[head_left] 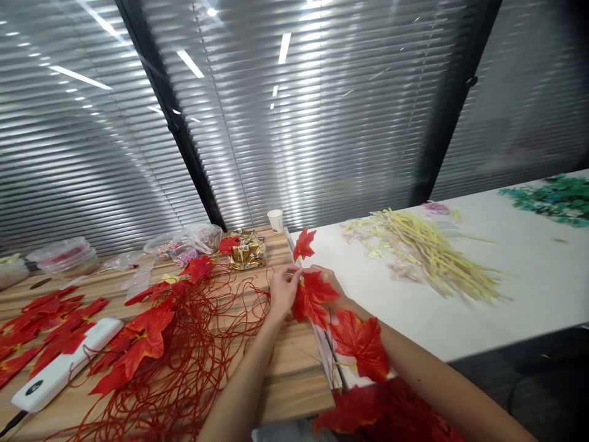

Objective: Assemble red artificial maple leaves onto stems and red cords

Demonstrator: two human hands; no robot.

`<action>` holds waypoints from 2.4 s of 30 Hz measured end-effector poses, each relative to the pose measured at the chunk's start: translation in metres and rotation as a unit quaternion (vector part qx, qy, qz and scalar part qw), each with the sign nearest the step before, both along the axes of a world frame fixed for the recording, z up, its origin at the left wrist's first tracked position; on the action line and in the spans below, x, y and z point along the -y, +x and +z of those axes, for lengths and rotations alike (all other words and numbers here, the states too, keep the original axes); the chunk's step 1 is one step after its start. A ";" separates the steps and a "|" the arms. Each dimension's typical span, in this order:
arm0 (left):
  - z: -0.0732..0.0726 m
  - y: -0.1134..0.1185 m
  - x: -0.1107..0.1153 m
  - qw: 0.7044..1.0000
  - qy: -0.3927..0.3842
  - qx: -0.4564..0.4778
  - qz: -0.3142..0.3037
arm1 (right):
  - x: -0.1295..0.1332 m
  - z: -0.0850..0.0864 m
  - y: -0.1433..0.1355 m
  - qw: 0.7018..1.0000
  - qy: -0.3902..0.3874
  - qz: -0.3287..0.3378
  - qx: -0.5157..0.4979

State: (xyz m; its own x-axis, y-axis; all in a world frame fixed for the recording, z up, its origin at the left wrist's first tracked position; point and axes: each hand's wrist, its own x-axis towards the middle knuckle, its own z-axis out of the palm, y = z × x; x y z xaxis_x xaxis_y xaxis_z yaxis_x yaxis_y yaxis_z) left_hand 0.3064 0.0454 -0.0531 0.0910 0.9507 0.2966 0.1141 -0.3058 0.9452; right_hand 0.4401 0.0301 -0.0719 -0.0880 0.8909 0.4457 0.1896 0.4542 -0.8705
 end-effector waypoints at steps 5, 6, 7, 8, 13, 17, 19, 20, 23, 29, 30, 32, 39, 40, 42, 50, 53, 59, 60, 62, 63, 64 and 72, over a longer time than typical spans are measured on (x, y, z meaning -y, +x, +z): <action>-0.003 -0.001 -0.001 0.996 0.065 -0.060 0.027 | 0.002 0.003 -0.002 0.993 0.089 -0.002 0.081; -0.003 -0.001 -0.002 0.995 0.073 -0.065 0.029 | 0.003 0.005 -0.002 0.991 0.100 -0.001 0.088; -0.003 -0.001 -0.001 0.994 0.078 -0.068 0.031 | 0.004 0.006 -0.003 0.991 0.104 0.003 0.088; -0.003 -0.001 -0.001 0.994 0.081 -0.071 0.032 | 0.005 0.008 -0.003 0.991 0.104 0.007 0.085; -0.004 -0.001 -0.002 0.991 0.089 -0.096 0.032 | 0.007 0.011 -0.007 0.998 0.063 0.000 0.021; -0.005 -0.003 -0.004 0.988 0.092 -0.122 0.036 | 0.004 0.005 -0.009 0.998 0.052 -0.015 -0.007; -0.006 -0.004 -0.006 0.986 0.097 -0.127 0.037 | 0.002 0.002 -0.009 0.998 0.058 -0.024 -0.006; -0.006 -0.005 -0.006 0.986 0.100 -0.131 0.038 | 0.001 0.001 -0.009 0.998 0.064 -0.027 -0.002; -0.008 -0.007 -0.008 0.981 0.116 -0.154 0.033 | -0.002 -0.001 -0.009 0.997 0.065 -0.040 0.003; -0.012 -0.009 -0.010 0.973 0.148 -0.174 0.043 | -0.013 -0.010 -0.008 0.998 0.038 -0.051 -0.003; -0.013 -0.010 -0.011 0.973 0.150 -0.171 0.040 | -0.013 -0.010 -0.008 0.998 0.041 -0.048 0.001; -0.013 -0.010 -0.010 0.973 0.155 -0.165 0.036 | -0.014 -0.010 -0.007 0.997 0.051 -0.050 0.013; -0.012 -0.011 -0.005 0.970 0.171 -0.176 0.005 | -0.009 -0.003 -0.005 0.992 0.088 -0.053 0.073; -0.011 -0.010 -0.005 0.969 0.171 -0.180 0.006 | -0.009 -0.004 -0.005 0.992 0.088 -0.055 0.074; -0.010 -0.009 -0.004 0.966 0.172 -0.194 0.010 | -0.009 -0.005 -0.006 0.992 0.083 -0.060 0.069; -0.004 -0.008 -0.004 0.959 0.175 -0.223 0.012 | -0.006 -0.009 -0.009 0.997 0.058 -0.044 0.036; -0.006 -0.012 -0.008 0.960 0.165 -0.227 0.019 | -0.009 -0.010 -0.010 0.998 0.047 -0.025 0.029; -0.013 -0.017 -0.014 0.962 0.151 -0.227 0.021 | -0.013 -0.014 -0.010 1.000 0.023 0.000 -0.001; -0.014 -0.017 -0.014 0.962 0.148 -0.228 0.021 | -0.013 -0.014 -0.009 1.000 0.029 -0.001 0.001; -0.015 -0.017 -0.014 0.963 0.145 -0.228 0.018 | -0.012 -0.013 -0.008 0.999 0.035 -0.006 0.007; -0.015 -0.017 -0.014 0.963 0.143 -0.228 0.015 | -0.012 -0.012 -0.008 0.999 0.036 -0.011 0.010; -0.015 -0.017 -0.013 0.963 0.143 -0.226 0.013 | -0.012 -0.012 -0.007 0.999 0.037 -0.018 0.010; -0.012 -0.014 -0.008 0.964 0.162 -0.213 0.005 | -0.010 -0.009 -0.005 0.999 0.035 -0.023 0.006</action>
State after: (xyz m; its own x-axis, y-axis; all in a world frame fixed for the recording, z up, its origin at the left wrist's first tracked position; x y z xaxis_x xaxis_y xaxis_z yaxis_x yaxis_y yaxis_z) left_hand 0.2922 0.0532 -0.0651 0.2604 0.8165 0.5153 0.4757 -0.5730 0.6674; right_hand 0.4348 0.0406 -0.0804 -0.0537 0.8607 0.5062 0.2212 0.5046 -0.8345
